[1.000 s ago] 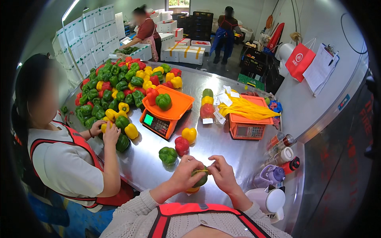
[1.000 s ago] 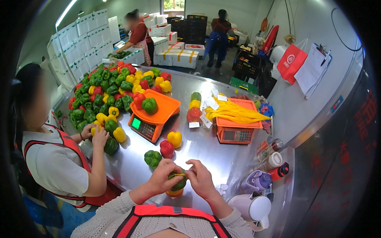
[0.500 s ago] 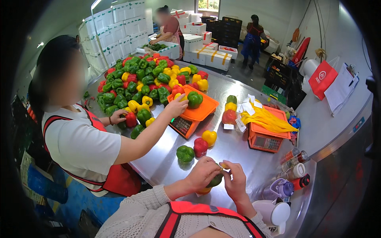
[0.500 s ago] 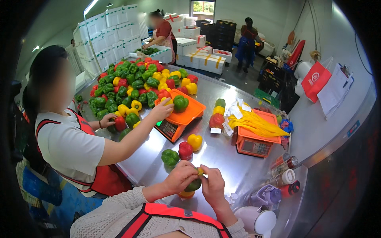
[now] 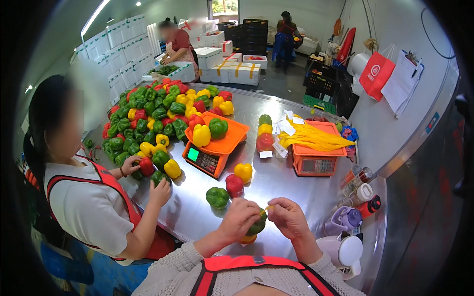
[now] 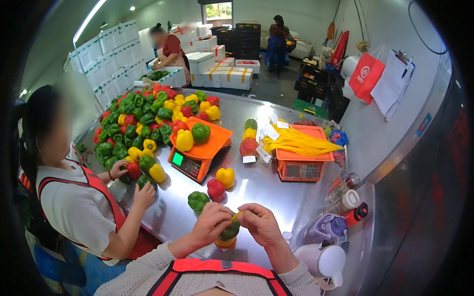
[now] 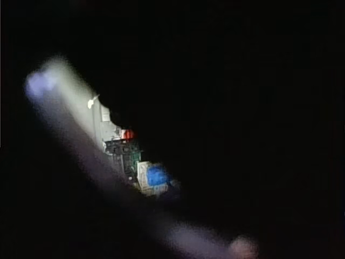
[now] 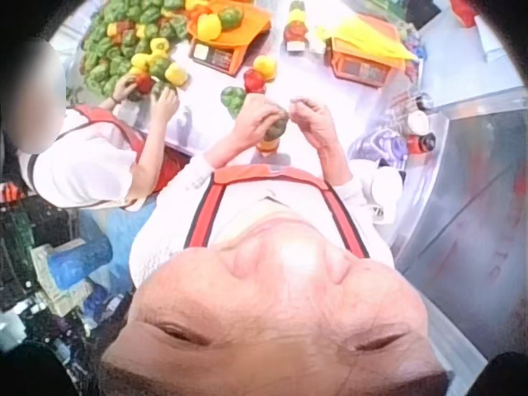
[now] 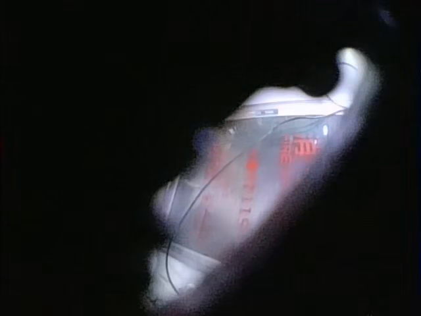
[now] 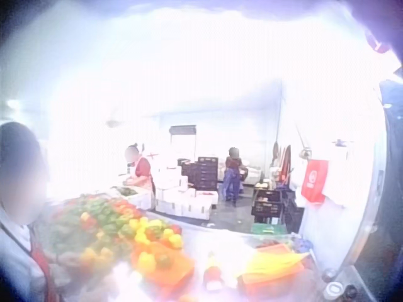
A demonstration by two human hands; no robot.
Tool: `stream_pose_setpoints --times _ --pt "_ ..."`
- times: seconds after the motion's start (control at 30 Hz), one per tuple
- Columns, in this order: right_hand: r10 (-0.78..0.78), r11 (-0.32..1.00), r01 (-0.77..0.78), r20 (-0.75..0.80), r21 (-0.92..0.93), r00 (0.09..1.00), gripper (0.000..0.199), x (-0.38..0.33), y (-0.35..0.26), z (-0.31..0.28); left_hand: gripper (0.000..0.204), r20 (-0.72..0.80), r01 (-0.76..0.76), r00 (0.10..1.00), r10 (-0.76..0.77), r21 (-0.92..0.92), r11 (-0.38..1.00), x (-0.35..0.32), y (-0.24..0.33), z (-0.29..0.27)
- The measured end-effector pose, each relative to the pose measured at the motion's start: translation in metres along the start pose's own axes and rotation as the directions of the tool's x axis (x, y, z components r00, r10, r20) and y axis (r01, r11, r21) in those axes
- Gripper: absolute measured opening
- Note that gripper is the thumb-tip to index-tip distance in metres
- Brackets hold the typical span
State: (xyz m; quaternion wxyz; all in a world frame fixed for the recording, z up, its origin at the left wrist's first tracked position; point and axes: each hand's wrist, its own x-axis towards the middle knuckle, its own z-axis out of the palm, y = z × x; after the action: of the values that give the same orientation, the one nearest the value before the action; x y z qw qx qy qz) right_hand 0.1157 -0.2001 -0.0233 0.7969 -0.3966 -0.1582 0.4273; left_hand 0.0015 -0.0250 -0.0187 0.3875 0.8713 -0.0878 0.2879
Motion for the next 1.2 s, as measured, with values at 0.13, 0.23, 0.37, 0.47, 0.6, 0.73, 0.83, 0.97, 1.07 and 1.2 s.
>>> stream_pose_setpoints --times 0.13,0.23,0.37,0.47,0.6,0.73,0.83,0.97,1.07,1.2 --pt "-0.348 0.731 0.309 0.058 -0.609 0.936 0.032 0.005 0.005 0.021 0.012 -0.013 0.050 0.999 -0.050 0.020 0.999 -0.001 -0.005 0.003" --pt "-0.538 -0.079 0.525 0.480 -0.847 0.693 0.041 0.011 0.007 0.021 0.013 0.030 0.057 0.998 -0.058 0.050 0.997 -0.001 -0.003 -0.002" --pt "-0.476 0.105 0.429 0.333 -0.897 0.814 0.026 0.008 -0.003 0.016 0.014 0.105 0.035 0.994 -0.040 0.048 0.998 0.005 0.000 -0.011" --pt "-0.263 0.633 0.168 -0.006 -0.756 0.965 0.012 0.004 -0.011 0.022 0.018 0.191 -0.092 0.978 0.086 0.020 0.996 0.007 0.001 -0.011" --pt "-0.009 0.880 0.001 -0.014 -0.476 1.000 0.008 0.009 -0.016 0.018 0.023 0.285 -0.351 0.899 0.332 0.013 0.936 0.014 0.008 -0.007" --pt "0.132 0.874 -0.074 0.089 -0.480 0.987 0.011 0.001 -0.038 0.023 0.028 0.416 -0.397 0.853 0.314 0.130 0.909 0.021 0.011 -0.014" --pt "0.129 0.862 -0.040 0.143 -0.505 0.981 0.011 0.000 -0.046 0.019 0.029 0.447 -0.379 0.858 0.252 0.223 0.898 0.022 0.010 -0.017" --pt "0.091 0.864 -0.001 0.154 -0.504 0.984 0.012 0.008 -0.040 0.005 0.024 0.377 -0.410 0.878 0.295 0.273 0.870 0.024 0.014 -0.018" --pt "0.070 0.863 -0.011 0.099 -0.505 0.993 0.013 0.016 -0.022 -0.009 0.018 0.443 -0.502 0.824 0.353 0.285 0.817 0.032 0.012 -0.019" --pt "0.093 0.924 -0.061 0.068 -0.378 0.993 0.011 0.018 0.002 -0.017 0.012 0.590 -0.577 0.734 0.336 0.281 0.767 0.046 0.031 -0.034"
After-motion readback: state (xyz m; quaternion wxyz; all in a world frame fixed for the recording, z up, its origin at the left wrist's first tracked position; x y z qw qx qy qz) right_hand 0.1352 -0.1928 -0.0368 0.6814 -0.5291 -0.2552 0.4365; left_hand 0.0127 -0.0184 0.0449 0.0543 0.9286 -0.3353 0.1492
